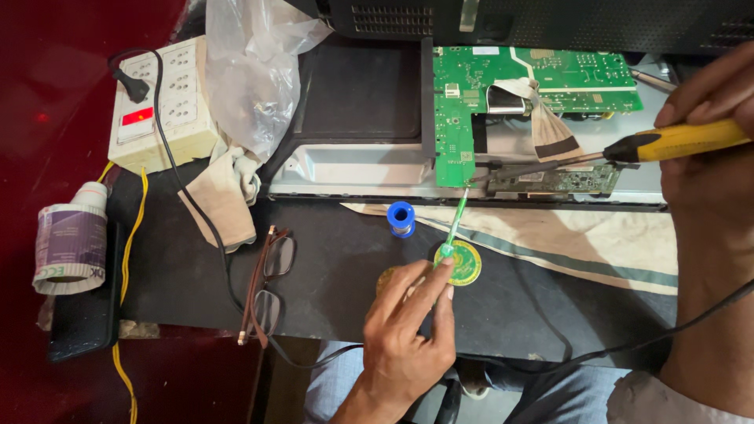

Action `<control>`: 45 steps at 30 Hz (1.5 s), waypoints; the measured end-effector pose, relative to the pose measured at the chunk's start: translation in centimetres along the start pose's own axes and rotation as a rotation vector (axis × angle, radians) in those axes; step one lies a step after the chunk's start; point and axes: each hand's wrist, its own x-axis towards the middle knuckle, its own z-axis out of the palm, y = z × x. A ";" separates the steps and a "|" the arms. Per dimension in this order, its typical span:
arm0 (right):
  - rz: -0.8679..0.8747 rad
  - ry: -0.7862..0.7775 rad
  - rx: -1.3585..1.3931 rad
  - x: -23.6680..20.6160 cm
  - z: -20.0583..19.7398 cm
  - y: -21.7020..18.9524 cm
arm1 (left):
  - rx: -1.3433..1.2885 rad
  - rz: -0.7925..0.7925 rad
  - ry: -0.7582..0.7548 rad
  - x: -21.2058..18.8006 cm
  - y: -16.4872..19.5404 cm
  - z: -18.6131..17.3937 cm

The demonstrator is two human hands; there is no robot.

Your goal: The person uses a soldering iron and solder wire to repair a green circuit board. They apply heat to specific points on the board while feeding solder to create connections. The task involves precise hand movements to control the flow of solder and the temperature of the iron.

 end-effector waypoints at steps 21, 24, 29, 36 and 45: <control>0.070 0.004 0.051 1.6 1.6 -3.5 | -0.128 0.015 0.064 3.3 -1.2 -1.5; 0.146 0.057 0.185 1.1 1.6 -3.3 | -0.233 -0.060 0.015 3.8 -1.4 -1.7; 0.202 0.089 0.242 1.0 1.6 -3.2 | -0.184 -0.062 -0.015 4.3 -1.2 -1.7; 0.082 0.076 0.224 0.8 1.9 -2.5 | -0.097 -0.019 -0.011 5.2 -1.0 -1.9; 0.110 -0.007 0.080 1.4 1.0 -3.0 | -0.104 -0.002 -0.043 5.7 -1.0 -2.2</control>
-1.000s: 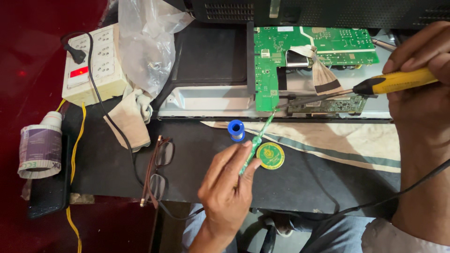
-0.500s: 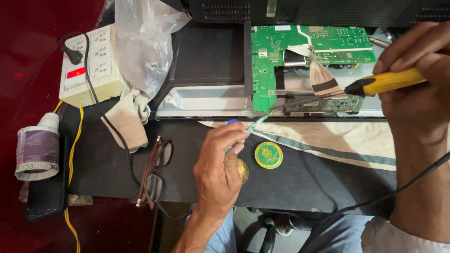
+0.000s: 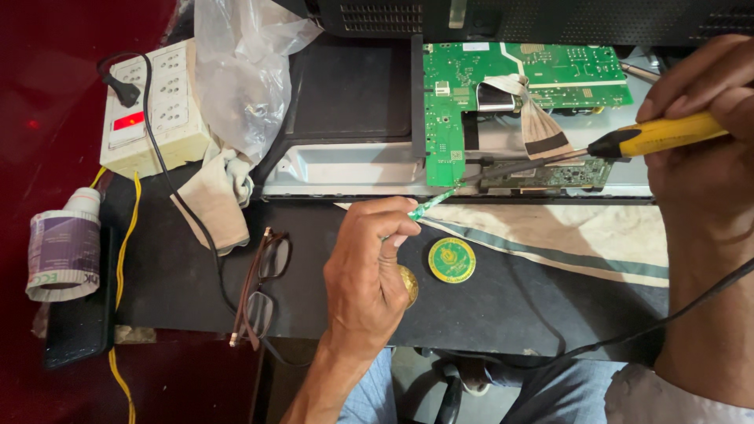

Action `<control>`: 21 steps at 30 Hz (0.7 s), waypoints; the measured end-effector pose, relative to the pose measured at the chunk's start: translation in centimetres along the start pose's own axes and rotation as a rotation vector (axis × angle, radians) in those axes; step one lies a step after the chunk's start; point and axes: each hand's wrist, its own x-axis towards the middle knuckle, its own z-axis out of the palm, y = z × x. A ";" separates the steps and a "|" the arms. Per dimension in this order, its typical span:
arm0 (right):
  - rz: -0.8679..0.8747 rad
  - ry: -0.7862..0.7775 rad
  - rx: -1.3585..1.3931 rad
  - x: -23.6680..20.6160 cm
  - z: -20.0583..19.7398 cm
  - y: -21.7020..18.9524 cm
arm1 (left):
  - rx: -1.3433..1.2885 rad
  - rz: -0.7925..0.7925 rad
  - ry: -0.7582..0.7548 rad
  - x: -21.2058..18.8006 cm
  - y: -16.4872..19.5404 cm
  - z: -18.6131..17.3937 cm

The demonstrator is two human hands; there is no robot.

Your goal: The person uses a soldering iron and solder wire to repair a green circuit board. They apply heat to specific points on the board while feeding solder to create connections. The task involves precise hand movements to control the flow of solder and the temperature of the iron.

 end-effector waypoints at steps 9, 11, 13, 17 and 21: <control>-0.069 -0.032 -0.092 0.0 -0.3 0.9 | -0.013 0.011 -0.012 0.1 -0.2 0.1; -0.078 -0.040 -0.083 0.0 -0.2 0.9 | -0.031 0.007 -0.016 0.1 -0.3 0.1; -0.046 -0.038 -0.008 0.0 -0.1 0.5 | 0.005 0.041 -0.007 0.1 -0.4 0.1; 0.017 -0.007 0.128 0.5 0.4 -0.6 | 0.043 0.063 -0.008 0.1 -0.4 -0.1; 0.013 -0.029 0.136 2.0 1.2 -1.6 | 0.023 0.080 -0.005 0.3 -0.4 0.0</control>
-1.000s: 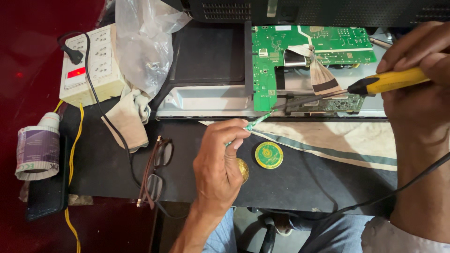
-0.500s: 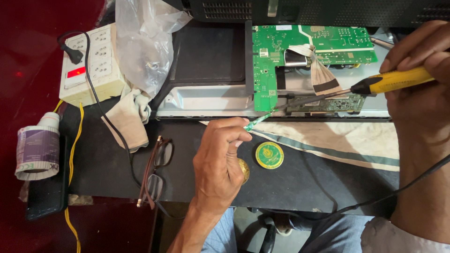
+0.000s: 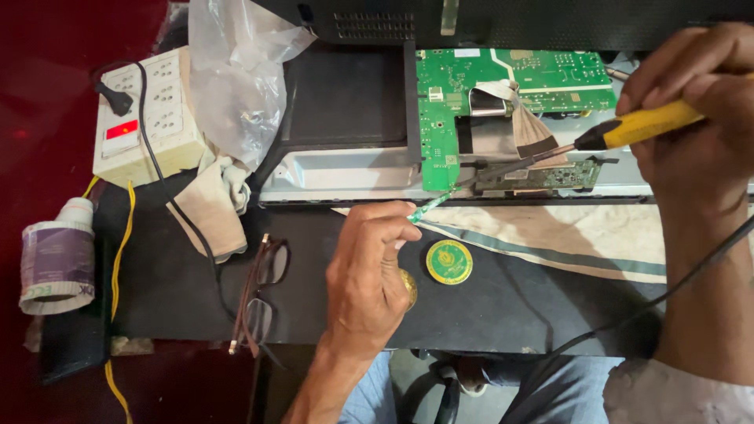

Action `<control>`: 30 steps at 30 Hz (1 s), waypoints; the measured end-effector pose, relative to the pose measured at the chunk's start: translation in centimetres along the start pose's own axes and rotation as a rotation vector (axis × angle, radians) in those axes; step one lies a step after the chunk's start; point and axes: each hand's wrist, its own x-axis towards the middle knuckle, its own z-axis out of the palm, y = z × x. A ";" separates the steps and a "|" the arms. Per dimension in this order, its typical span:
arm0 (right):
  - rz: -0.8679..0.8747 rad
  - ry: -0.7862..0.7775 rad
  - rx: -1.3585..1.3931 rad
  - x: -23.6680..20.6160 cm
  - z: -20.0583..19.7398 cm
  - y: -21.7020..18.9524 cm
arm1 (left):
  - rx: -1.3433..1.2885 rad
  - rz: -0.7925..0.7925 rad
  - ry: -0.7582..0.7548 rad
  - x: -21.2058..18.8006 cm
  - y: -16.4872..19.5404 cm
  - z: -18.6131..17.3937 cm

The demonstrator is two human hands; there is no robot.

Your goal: The person uses a soldering iron and solder wire to repair a green circuit board. They apply heat to specific points on the board while feeding solder to create connections. The task involves precise hand movements to control the flow of solder and the temperature of the iron.

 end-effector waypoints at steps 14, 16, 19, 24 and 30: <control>-0.110 -0.074 -0.170 3.5 1.3 -1.5 | -0.090 0.045 0.073 -1.1 -1.4 0.8; -0.050 -0.076 -0.163 3.9 1.2 -1.8 | -0.103 0.045 0.082 -1.2 -1.6 1.0; 0.020 -0.089 -0.111 4.5 1.3 -2.2 | -0.112 0.066 0.102 -1.1 -1.8 1.3; -0.009 -0.083 -0.004 4.3 2.2 -2.5 | -0.046 0.088 0.067 -0.9 -1.9 1.1; 0.006 -0.010 -0.116 3.2 1.8 -2.5 | -0.070 0.019 0.062 -0.8 -1.3 1.1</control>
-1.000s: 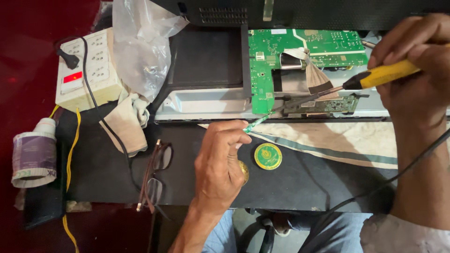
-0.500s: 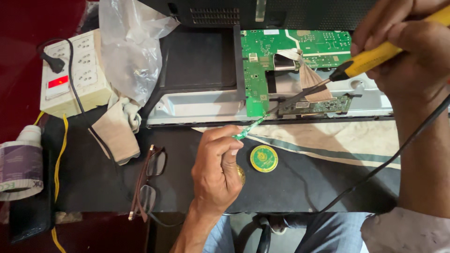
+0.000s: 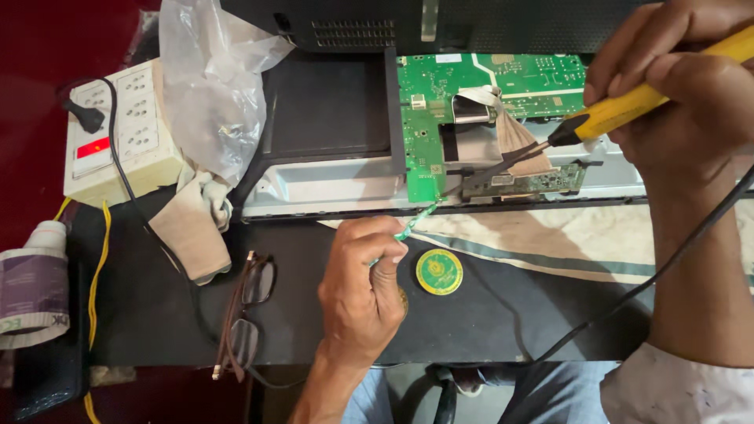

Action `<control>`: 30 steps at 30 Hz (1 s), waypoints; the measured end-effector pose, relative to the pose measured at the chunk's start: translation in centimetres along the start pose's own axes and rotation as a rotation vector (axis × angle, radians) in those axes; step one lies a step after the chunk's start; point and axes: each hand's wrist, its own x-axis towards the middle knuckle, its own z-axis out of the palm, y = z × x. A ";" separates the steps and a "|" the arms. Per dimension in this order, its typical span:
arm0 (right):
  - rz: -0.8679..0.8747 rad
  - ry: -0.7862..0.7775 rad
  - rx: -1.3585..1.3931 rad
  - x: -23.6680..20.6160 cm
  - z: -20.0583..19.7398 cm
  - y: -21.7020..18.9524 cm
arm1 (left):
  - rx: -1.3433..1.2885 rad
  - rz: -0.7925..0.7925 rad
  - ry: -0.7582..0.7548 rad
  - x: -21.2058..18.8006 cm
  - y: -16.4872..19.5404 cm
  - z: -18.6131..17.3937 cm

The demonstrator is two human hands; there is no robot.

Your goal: The person uses a soldering iron and solder wire to repair a green circuit board. They apply heat to specific points on the board while feeding solder to create connections. The task involves precise hand movements to control the flow of solder and the temperature of the iron.

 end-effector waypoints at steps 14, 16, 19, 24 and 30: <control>-0.061 -0.041 -0.069 0.3 0.1 -0.3 | 0.025 0.059 -0.114 1.8 0.7 -0.8; -0.088 -0.047 -0.037 0.2 -0.1 0.2 | 0.024 0.066 -0.136 2.0 0.9 -0.8; -0.229 -0.071 -0.067 0.0 -0.6 1.2 | 0.018 0.071 -0.157 2.4 1.1 -1.0; -0.390 -0.102 -0.213 0.0 -1.0 1.8 | -0.001 0.080 -0.185 2.8 1.4 -1.2; -0.507 -0.145 -0.323 0.4 -0.9 1.5 | 0.002 0.094 -0.220 3.2 1.6 -1.3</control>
